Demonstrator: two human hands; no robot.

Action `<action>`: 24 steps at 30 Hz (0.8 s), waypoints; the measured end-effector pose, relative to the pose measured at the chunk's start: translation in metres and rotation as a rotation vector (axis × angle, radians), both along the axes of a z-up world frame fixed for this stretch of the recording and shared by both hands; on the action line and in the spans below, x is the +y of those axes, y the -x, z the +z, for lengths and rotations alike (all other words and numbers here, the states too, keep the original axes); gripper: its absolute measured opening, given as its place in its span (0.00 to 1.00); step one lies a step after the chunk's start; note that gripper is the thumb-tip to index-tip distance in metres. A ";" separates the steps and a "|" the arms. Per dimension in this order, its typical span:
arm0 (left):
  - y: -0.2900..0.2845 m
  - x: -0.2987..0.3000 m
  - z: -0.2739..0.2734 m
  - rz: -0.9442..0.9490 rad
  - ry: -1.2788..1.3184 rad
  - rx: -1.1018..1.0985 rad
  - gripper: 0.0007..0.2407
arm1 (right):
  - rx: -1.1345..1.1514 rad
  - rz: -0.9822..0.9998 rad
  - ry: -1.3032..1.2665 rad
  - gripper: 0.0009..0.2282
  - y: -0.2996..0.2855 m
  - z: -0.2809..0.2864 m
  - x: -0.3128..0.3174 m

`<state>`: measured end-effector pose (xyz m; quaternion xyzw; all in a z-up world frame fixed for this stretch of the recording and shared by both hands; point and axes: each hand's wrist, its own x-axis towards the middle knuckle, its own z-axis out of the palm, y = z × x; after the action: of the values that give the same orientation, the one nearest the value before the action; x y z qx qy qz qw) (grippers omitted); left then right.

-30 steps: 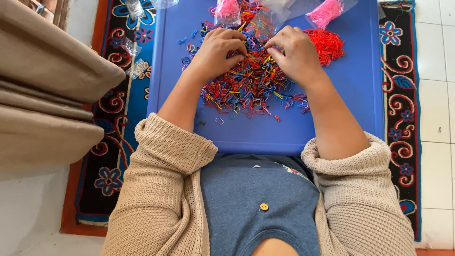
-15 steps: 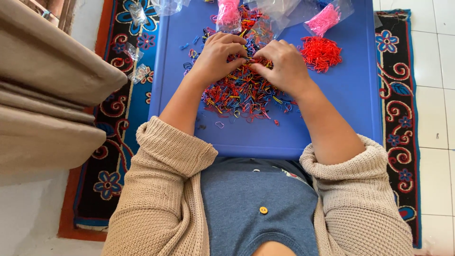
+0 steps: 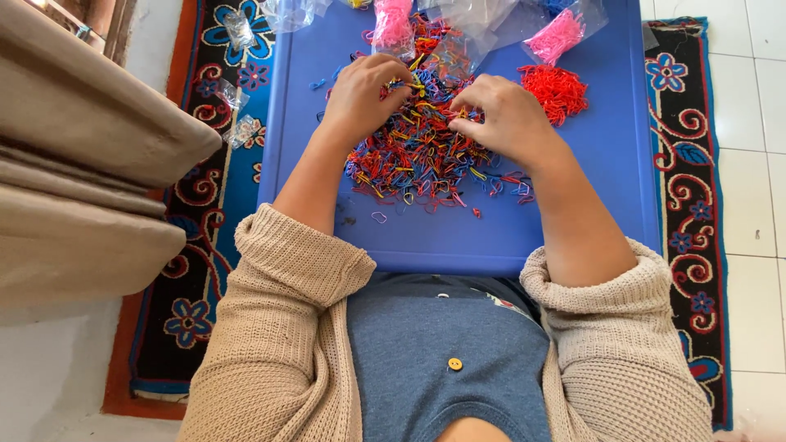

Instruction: Sorting through a pile of small colorful rubber bands on a tray

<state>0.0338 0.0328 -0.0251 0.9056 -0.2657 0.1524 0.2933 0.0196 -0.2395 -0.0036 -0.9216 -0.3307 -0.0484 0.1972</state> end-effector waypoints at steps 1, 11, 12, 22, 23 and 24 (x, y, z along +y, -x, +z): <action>0.001 0.001 0.001 0.000 -0.001 -0.001 0.04 | -0.001 0.000 -0.001 0.07 0.000 -0.001 0.000; 0.013 -0.012 0.006 0.026 -0.169 0.321 0.25 | 0.192 -0.209 0.134 0.33 -0.017 -0.036 0.014; 0.008 -0.012 -0.003 -0.031 -0.128 0.285 0.23 | 0.116 -0.136 -0.041 0.22 -0.023 -0.049 0.014; 0.008 -0.002 0.009 0.006 0.118 0.065 0.16 | 0.078 -0.115 -0.420 0.11 -0.004 0.008 0.002; 0.005 0.000 0.005 0.005 0.115 0.030 0.14 | -0.008 -0.084 -0.413 0.09 -0.008 0.002 -0.001; 0.002 0.002 0.002 0.006 0.113 -0.007 0.12 | -0.096 -0.050 -0.405 0.09 -0.013 -0.003 -0.004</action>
<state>0.0322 0.0349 -0.0229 0.8878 -0.2552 0.1713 0.3424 0.0327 -0.2431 -0.0067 -0.8678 -0.3001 -0.1625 0.3611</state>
